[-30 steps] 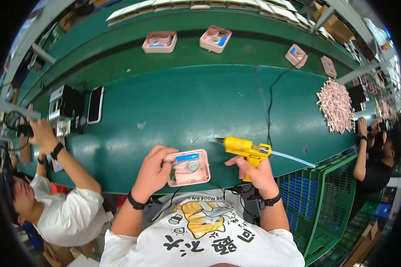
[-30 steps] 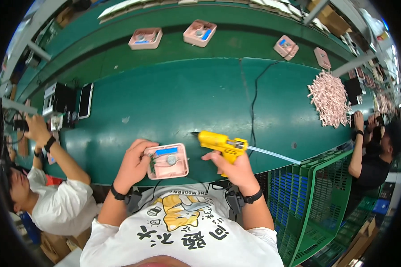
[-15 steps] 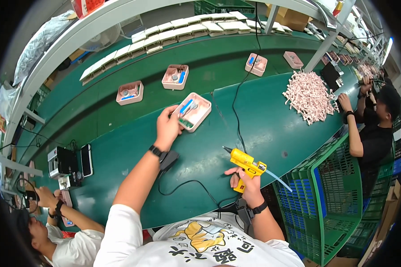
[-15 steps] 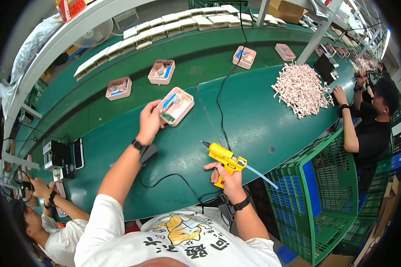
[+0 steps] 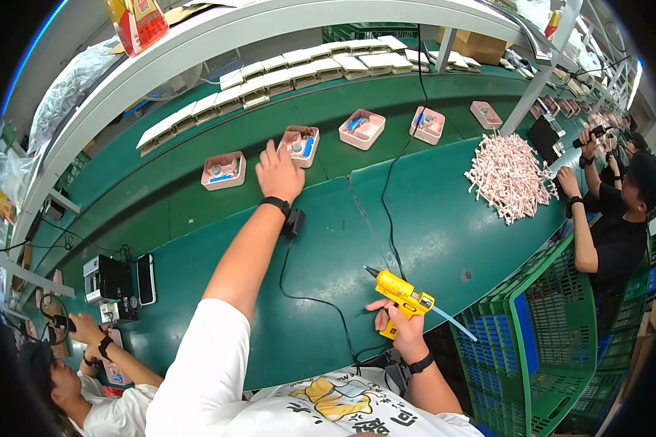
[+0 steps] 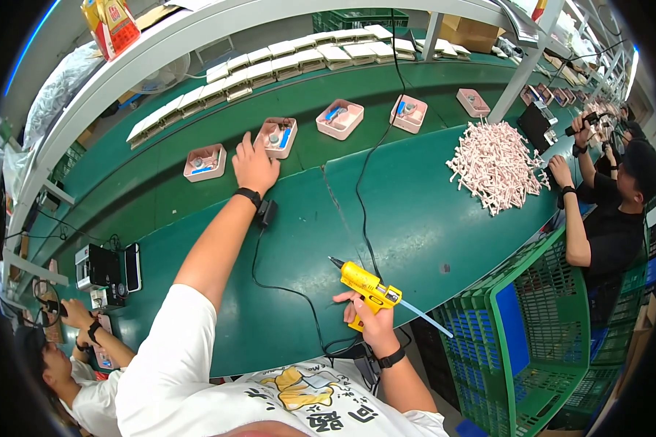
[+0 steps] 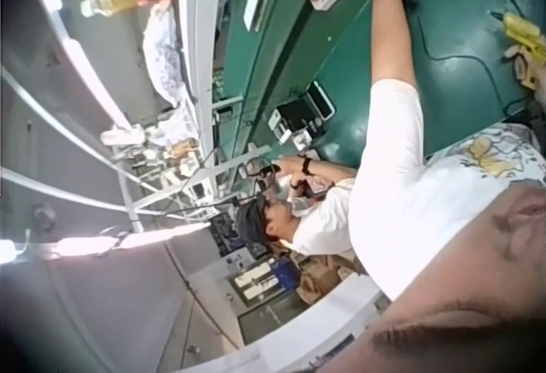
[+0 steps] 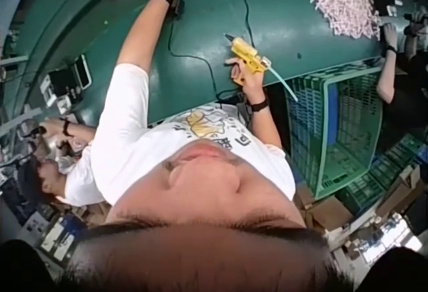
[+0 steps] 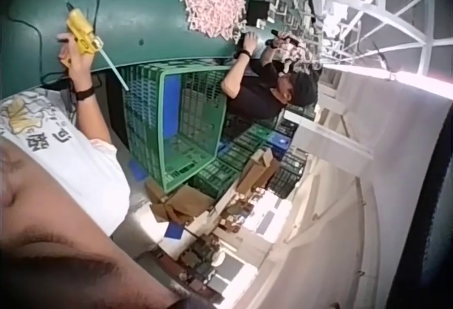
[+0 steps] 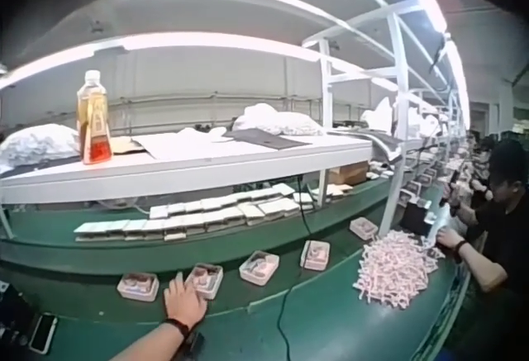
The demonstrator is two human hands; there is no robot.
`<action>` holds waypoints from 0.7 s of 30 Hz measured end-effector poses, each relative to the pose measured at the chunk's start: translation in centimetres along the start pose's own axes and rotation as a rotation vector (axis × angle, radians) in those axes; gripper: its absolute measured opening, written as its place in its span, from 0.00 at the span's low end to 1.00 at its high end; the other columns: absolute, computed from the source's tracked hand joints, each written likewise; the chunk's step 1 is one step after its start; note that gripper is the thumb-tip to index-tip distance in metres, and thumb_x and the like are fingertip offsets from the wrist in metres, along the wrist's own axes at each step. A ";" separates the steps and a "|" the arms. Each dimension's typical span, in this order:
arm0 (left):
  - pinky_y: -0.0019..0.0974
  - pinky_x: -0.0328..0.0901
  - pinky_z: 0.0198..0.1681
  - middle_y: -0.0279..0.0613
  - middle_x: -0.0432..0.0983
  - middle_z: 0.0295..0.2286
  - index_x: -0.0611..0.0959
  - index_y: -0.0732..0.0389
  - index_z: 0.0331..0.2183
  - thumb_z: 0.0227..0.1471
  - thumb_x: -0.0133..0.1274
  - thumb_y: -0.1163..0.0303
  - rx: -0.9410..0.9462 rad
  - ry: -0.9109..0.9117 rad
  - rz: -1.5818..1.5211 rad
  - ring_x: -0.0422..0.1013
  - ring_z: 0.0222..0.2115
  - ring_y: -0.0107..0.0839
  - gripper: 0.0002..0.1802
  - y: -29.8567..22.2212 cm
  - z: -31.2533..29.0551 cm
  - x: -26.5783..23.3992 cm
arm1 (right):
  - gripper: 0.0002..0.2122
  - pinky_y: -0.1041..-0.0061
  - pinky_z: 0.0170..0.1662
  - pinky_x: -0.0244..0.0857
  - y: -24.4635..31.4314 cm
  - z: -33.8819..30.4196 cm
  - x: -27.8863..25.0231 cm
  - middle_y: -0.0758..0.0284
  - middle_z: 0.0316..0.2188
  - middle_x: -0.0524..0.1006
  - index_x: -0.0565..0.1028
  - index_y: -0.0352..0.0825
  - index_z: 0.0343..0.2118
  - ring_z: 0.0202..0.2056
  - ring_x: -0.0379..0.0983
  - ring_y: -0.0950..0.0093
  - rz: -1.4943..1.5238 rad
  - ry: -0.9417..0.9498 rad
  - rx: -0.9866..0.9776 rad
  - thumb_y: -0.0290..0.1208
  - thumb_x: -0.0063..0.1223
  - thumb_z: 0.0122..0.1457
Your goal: The person picks up a pink plastic housing, places a blue battery inside, and applies adhesive to the components using a glue gun before setting it back on the conveyor belt.
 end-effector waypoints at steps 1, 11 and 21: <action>0.58 0.62 0.63 0.56 0.71 0.63 0.78 0.62 0.62 0.53 0.70 0.59 -0.004 -0.008 0.007 0.64 0.65 0.55 0.38 1.2 0.5 -0.5 | 0.16 0.70 0.35 0.75 -0.1 0.1 0.0 0.44 0.47 0.85 0.74 0.26 0.58 0.26 0.76 0.74 -0.007 -0.001 0.007 0.30 0.54 0.73; 0.58 0.59 0.64 0.52 0.73 0.63 0.91 0.57 0.43 0.53 0.70 0.48 0.230 0.082 0.118 0.66 0.63 0.52 0.24 5.3 0.0 -3.1 | 0.18 0.72 0.36 0.76 -0.5 0.1 -0.2 0.47 0.48 0.86 0.72 0.25 0.63 0.28 0.77 0.75 0.005 0.022 0.019 0.29 0.53 0.75; 0.56 0.58 0.69 0.56 0.72 0.64 0.78 0.53 0.65 0.46 0.70 0.38 -0.267 0.195 0.084 0.67 0.64 0.56 0.50 13.1 3.1 -2.1 | 0.17 0.71 0.37 0.76 0.1 0.6 0.0 0.47 0.48 0.86 0.72 0.26 0.63 0.28 0.77 0.75 -0.035 0.040 -0.009 0.28 0.51 0.76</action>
Point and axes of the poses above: each hand's wrist, its own z-axis towards the middle knuckle, its own x-axis out of the palm, y = z × x, the point moved 10 cm from there along z, towards the middle knuckle
